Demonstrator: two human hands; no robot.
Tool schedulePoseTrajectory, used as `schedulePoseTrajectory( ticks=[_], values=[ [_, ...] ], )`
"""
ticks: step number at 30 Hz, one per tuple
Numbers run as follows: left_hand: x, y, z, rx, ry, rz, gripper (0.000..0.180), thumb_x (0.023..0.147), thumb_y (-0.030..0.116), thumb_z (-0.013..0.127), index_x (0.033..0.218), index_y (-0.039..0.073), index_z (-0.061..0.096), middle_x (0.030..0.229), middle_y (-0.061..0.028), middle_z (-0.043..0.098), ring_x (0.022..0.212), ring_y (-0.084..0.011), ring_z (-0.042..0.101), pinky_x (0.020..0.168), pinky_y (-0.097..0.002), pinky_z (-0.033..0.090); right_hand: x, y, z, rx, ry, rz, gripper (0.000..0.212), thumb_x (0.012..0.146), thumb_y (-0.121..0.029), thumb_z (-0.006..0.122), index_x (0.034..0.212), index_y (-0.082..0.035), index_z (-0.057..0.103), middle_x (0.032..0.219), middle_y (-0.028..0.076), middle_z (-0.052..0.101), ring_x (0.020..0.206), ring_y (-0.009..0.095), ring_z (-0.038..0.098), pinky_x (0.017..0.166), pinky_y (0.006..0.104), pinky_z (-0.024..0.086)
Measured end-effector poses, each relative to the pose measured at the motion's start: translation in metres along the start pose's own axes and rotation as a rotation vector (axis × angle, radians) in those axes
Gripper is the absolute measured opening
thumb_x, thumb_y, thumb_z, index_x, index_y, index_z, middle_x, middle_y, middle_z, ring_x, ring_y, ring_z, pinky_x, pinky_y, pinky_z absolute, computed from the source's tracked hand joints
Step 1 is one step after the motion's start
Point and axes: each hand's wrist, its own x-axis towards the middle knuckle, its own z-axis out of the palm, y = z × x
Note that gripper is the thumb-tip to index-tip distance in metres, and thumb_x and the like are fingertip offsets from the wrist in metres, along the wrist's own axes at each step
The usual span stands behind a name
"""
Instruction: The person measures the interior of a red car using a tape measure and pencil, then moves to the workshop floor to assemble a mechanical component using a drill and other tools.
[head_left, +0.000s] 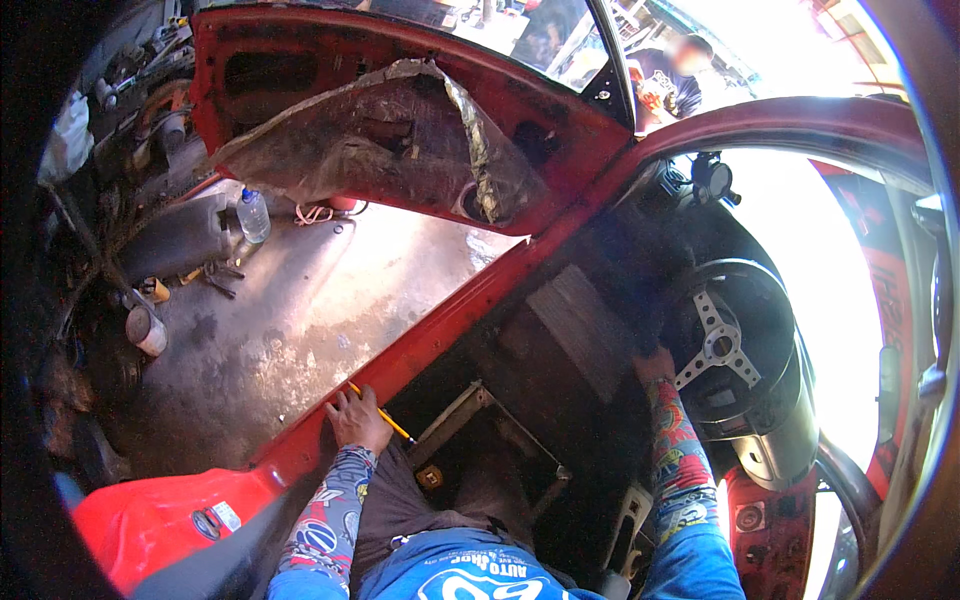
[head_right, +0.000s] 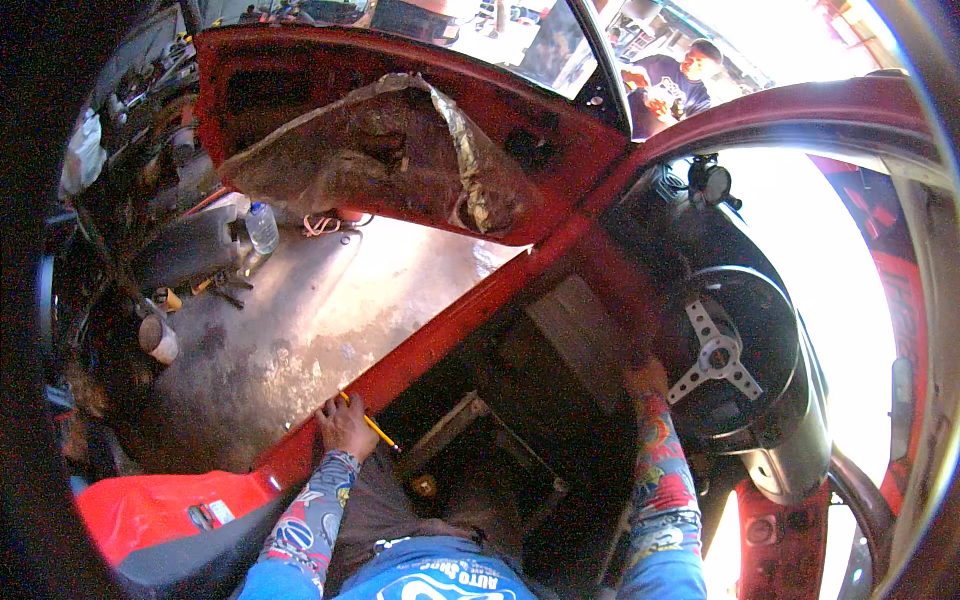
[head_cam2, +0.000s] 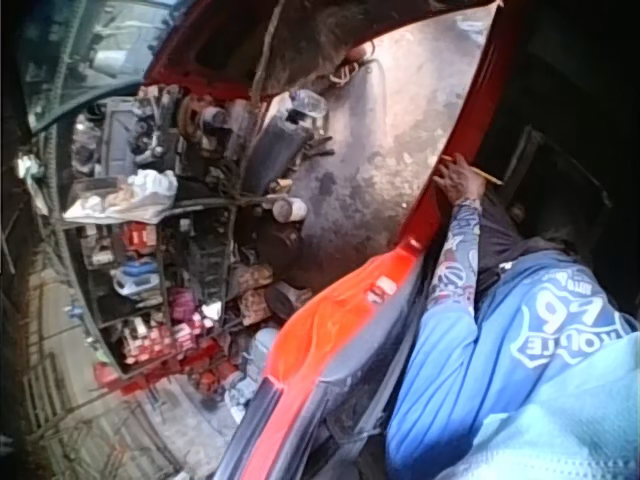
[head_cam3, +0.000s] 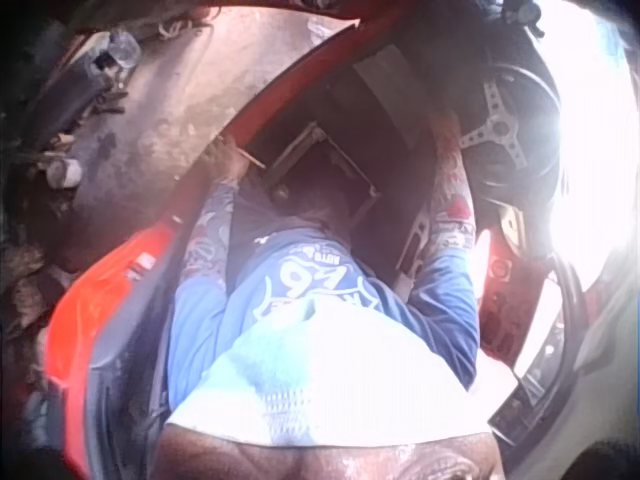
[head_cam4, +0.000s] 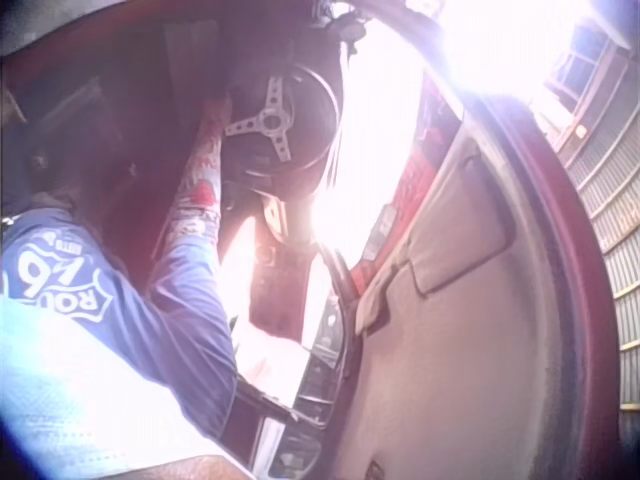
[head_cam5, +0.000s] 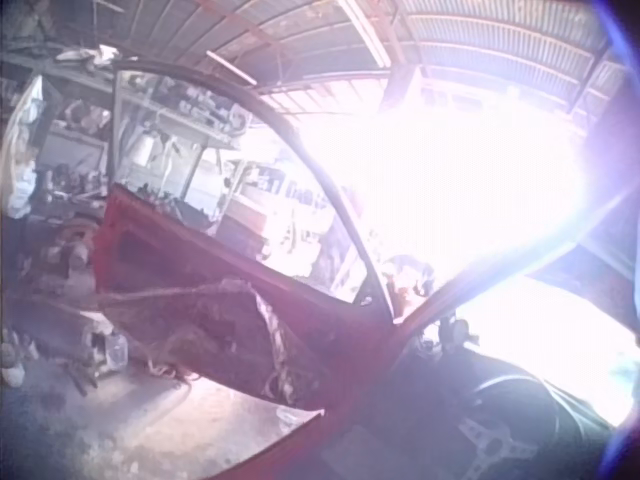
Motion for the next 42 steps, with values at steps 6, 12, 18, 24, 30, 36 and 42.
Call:
schedulePoseTrajectory(
  ticks=[6,12,18,24,30,36,42],
  values=[
    [0.024,-0.001,-0.004,0.018,-0.096,-0.004,0.052,0.082,0.029,0.068,0.129,0.007,0.061,0.125,-0.0207,0.066,0.124,-0.0371,0.056,0.105,-0.0574,0.037,0.014,0.019,0.016,-0.116,0.080,-0.063,0.053,0.082,-0.037,0.077,0.121,-0.002,0.070,0.117,0.021,0.073,0.113,0.039,0.069,0.098,0.0447,0.054],
    [0.025,-0.010,-0.004,-0.009,-0.064,0.021,0.047,0.080,0.031,0.071,0.119,0.008,0.060,0.120,-0.0193,0.066,0.124,-0.0364,0.056,0.103,-0.0584,0.038,0.016,0.033,0.028,-0.100,0.104,-0.054,0.048,0.084,-0.036,0.076,0.114,0.000,0.073,0.114,0.025,0.073,0.113,0.039,0.069,0.097,0.0456,0.053],
    [0.025,-0.012,-0.008,-0.002,-0.084,0.028,0.049,0.080,0.034,0.073,0.120,0.008,0.060,0.120,-0.0184,0.066,0.122,-0.0362,0.056,0.102,-0.0579,0.039,0.008,0.022,0.022,0.049,0.102,-0.023,0.045,0.087,-0.036,0.071,0.116,-0.001,0.072,0.115,0.025,0.073,0.116,0.042,0.066,0.098,0.0479,0.052],
    [0.024,0.007,0.003,-0.020,-0.030,0.116,0.052,0.082,0.039,0.073,0.122,0.008,0.060,0.123,-0.0191,0.066,0.122,-0.0371,0.056,0.100,-0.0580,0.039,0.003,0.020,0.022,0.029,0.154,-0.009,0.051,0.084,-0.034,0.072,0.125,-0.003,0.068,0.120,0.025,0.071,0.120,0.043,0.064,0.101,0.0483,0.051],
    [0.036,0.010,0.000,-0.085,-0.087,0.132,0.055,0.084,0.041,0.071,0.124,0.006,0.060,0.126,-0.0228,0.064,0.126,-0.0404,0.053,0.103,-0.0619,0.036,0.030,0.034,0.025,0.145,-0.046,0.164,0.057,0.078,-0.020,0.077,0.131,-0.004,0.065,0.126,0.022,0.069,0.122,0.038,0.065,0.104,0.0463,0.050],
    [0.030,0.009,0.001,-0.038,-0.024,0.128,0.050,0.083,0.038,0.072,0.121,0.008,0.062,0.119,-0.0200,0.066,0.121,-0.0373,0.056,0.101,-0.0583,0.038,0.030,0.037,0.034,0.013,-0.002,0.067,0.061,0.077,-0.021,0.079,0.132,0.000,0.064,0.129,0.022,0.068,0.124,0.038,0.064,0.107,0.0444,0.050],
    [0.026,0.008,0.010,-0.043,0.029,0.128,0.048,0.083,0.039,0.072,0.118,0.007,0.062,0.119,-0.0203,0.067,0.120,-0.0372,0.056,0.102,-0.0590,0.037,0.008,0.009,0.012,-0.049,0.006,0.119,0.061,0.081,-0.026,0.076,0.134,0.001,0.062,0.131,0.025,0.066,0.125,0.040,0.062,0.109,0.0444,0.048]
  ],
)
